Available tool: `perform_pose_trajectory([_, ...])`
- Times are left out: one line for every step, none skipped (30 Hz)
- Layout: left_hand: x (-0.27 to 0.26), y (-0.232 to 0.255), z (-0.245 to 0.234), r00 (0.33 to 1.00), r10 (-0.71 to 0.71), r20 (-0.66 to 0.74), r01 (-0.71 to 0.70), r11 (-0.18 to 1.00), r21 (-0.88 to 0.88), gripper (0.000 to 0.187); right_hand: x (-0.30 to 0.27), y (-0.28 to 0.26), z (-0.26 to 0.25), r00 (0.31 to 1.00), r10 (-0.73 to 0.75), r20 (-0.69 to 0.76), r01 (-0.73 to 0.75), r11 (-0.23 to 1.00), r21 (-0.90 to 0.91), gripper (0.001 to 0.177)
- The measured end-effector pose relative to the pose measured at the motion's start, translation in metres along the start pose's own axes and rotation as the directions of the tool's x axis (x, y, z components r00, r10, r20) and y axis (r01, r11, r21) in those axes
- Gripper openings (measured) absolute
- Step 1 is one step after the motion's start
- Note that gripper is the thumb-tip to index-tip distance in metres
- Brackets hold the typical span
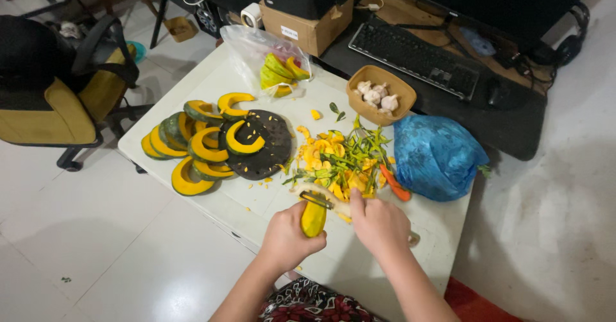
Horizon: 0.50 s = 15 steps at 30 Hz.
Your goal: The person peels the green skin off several crescent-shaped pumpkin slices using a vegetable peeler. The peeled slices are placed on a black cutting board, and the peels accumulate on the table.
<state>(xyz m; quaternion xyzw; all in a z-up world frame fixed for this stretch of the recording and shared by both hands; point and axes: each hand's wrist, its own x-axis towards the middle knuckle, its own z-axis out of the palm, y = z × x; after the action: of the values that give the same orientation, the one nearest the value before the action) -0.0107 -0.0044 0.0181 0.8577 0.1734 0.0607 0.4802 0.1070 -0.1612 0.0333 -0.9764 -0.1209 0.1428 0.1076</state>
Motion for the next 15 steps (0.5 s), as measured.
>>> perform_pose_trajectory([0.0,-0.003,0.001,1.0,-0.013,-0.001,0.013,1.0,0.01,0.043,0.004,-0.003,0.002,0.999,0.015,0.031,-0.014,1.0,-0.008,0.069])
perform_pose_trajectory([0.0,-0.006,0.002,1.0,-0.026,-0.003,0.026,0.999,0.021,0.044,0.01,-0.004,0.007,0.998,0.029,0.062,-0.028,0.999,-0.017,0.07])
perform_pose_trajectory([0.001,-0.008,0.002,0.999,-0.035,-0.005,0.035,0.999,0.033,0.045,0.019,-0.003,0.013,0.995,0.044,0.088,-0.042,0.999,-0.024,0.071])
perform_pose_trajectory([0.003,-0.011,0.001,0.998,-0.062,-0.02,0.062,0.998,0.022,0.047,0.028,-0.002,0.024,0.995,0.04,0.096,-0.039,0.999,-0.014,0.07])
perform_pose_trajectory([0.001,-0.014,0.001,0.995,-0.092,-0.031,0.092,0.996,0.009,0.049,0.037,-0.001,0.039,0.993,0.038,0.109,-0.037,0.999,-0.007,0.069])
perform_pose_trajectory([-0.001,-0.016,0.001,0.992,-0.122,-0.043,0.122,0.993,-0.005,0.052,0.047,0.003,0.055,0.992,0.036,0.121,-0.036,0.999,-0.001,0.068])
perform_pose_trajectory([-0.006,-0.018,0.002,0.995,-0.1,0.0,0.1,0.992,-0.077,0.049,0.058,0.01,0.07,0.984,0.083,0.159,-0.082,0.997,-0.014,0.068])
perform_pose_trajectory([-0.012,-0.02,0.002,0.996,-0.075,0.04,0.08,0.985,-0.15,0.046,0.07,0.02,0.084,0.972,0.124,0.198,-0.121,0.992,-0.028,0.07])
perform_pose_trajectory([-0.017,-0.022,0.001,0.996,-0.047,0.077,0.063,0.974,-0.22,0.044,0.081,0.033,0.098,0.961,0.156,0.23,-0.152,0.988,-0.036,0.072])
perform_pose_trajectory([-0.02,-0.024,-0.001,0.995,-0.061,0.077,0.076,0.976,-0.206,0.043,0.091,0.045,0.112,0.953,0.174,0.25,-0.17,0.985,-0.037,0.074])
perform_pose_trajectory([-0.017,-0.024,-0.001,0.995,-0.072,0.071,0.085,0.977,-0.198,0.043,0.103,0.056,0.122,0.948,0.184,0.261,-0.178,0.983,-0.048,0.076])
perform_pose_trajectory([-0.014,-0.024,-0.002,0.994,-0.083,0.065,0.094,0.977,-0.19,0.043,0.109,0.066,0.133,0.944,0.189,0.269,-0.182,0.982,-0.052,0.078])
perform_pose_trajectory([-0.008,-0.025,-0.004,0.995,-0.078,0.055,0.087,0.979,-0.186,0.043,0.115,0.073,0.141,0.931,0.203,0.303,-0.198,0.979,-0.046,0.081])
perform_pose_trajectory([-0.001,-0.028,-0.007,0.996,-0.074,0.045,0.081,0.98,-0.183,0.042,0.123,0.078,0.147,0.913,0.219,0.343,-0.221,0.975,-0.036,0.083])
perform_pose_trajectory([0.002,-0.03,-0.008,0.996,-0.079,0.044,0.086,0.98,-0.182,0.042,0.123,0.084,0.151,0.873,0.261,0.411,-0.267,0.963,-0.045,0.093])
